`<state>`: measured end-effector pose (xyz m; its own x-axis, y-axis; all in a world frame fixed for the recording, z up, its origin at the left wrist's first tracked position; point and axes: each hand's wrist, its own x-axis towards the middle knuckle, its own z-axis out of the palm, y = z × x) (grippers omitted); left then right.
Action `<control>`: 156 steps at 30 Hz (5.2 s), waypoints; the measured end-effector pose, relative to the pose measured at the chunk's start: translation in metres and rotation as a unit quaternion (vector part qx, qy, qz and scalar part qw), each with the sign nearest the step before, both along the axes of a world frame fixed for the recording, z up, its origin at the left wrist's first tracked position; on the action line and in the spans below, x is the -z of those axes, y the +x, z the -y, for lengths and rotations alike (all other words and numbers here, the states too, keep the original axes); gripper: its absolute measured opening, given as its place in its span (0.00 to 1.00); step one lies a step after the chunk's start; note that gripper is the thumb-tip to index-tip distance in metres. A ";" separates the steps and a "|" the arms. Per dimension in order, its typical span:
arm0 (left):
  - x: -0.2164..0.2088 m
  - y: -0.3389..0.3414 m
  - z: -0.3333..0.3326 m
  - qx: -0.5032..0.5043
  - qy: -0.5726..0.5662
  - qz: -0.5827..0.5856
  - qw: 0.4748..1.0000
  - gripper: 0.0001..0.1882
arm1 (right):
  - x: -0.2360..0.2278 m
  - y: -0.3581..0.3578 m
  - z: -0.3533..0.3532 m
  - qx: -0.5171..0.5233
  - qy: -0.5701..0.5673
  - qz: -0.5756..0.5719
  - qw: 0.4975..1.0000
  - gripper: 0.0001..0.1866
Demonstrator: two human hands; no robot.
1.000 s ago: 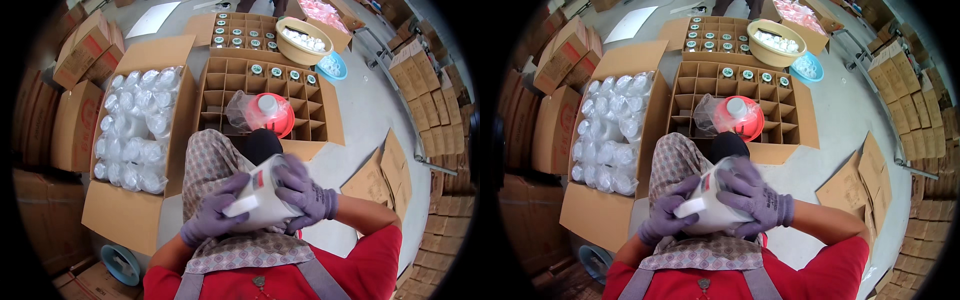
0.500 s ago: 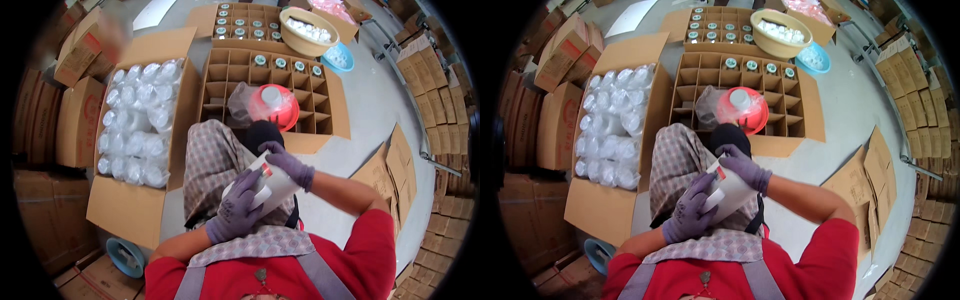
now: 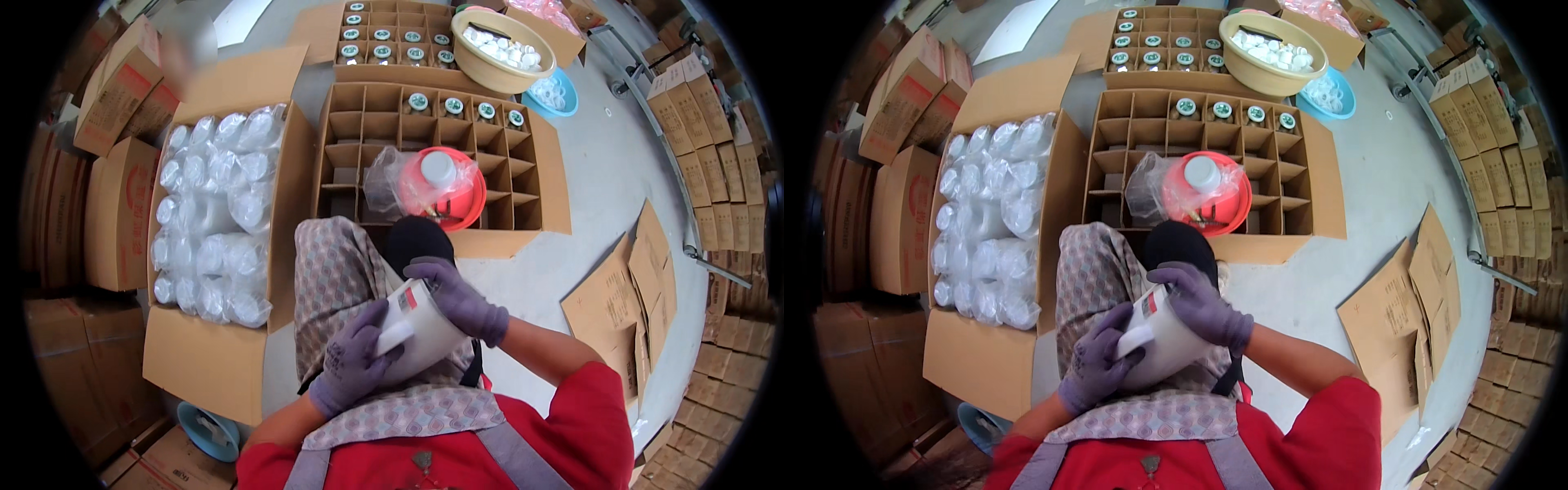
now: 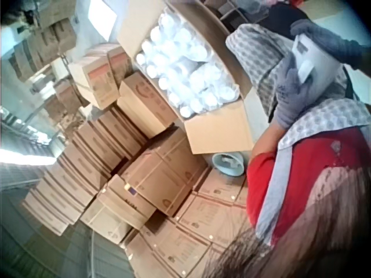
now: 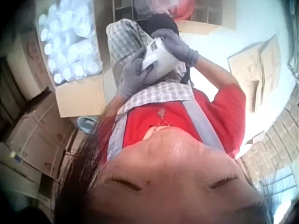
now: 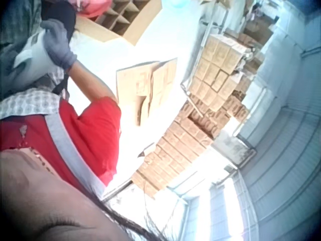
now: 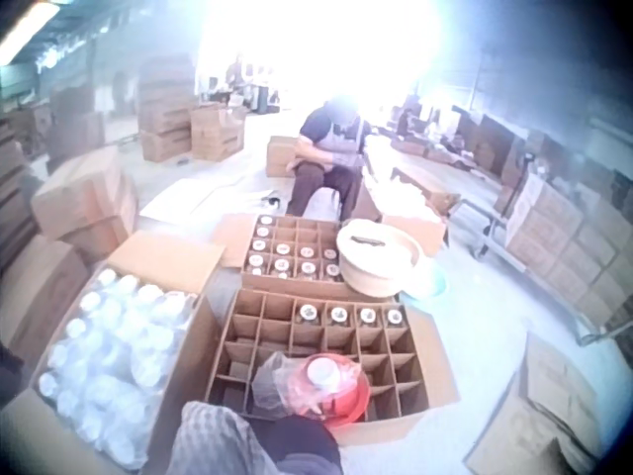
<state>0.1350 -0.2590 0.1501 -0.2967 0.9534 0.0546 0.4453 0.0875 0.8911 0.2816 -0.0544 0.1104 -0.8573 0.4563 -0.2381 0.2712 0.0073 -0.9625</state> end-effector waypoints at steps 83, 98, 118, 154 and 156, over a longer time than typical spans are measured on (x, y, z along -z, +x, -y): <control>0.090 -0.126 -0.141 -0.513 -0.040 0.612 0.601 0.31 | 0.128 -0.221 -0.616 0.313 0.355 -0.054 0.879 0.27; 0.076 -0.094 -0.160 -0.300 0.141 0.750 0.572 0.27 | 0.009 -0.063 -0.164 0.152 -0.230 -0.219 0.936 0.33; -0.019 0.014 0.009 -0.146 0.203 0.795 0.553 0.25 | -0.099 0.016 0.070 0.161 0.309 -0.297 0.889 0.23; 0.019 -0.012 -0.033 -0.202 0.121 0.477 0.847 0.27 | 0.090 -0.064 -0.183 0.133 0.417 0.151 0.886 0.38; 0.019 -0.019 -0.031 -0.165 0.201 0.810 0.526 0.27 | 0.126 -0.098 -0.195 0.051 0.533 0.240 0.810 0.43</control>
<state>0.1165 -0.2279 0.1307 -0.4101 0.8430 -0.3480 -0.9065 -0.4187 0.0541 0.1838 0.1405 -0.0151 -0.7273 0.6850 0.0432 0.6641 0.7182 -0.2076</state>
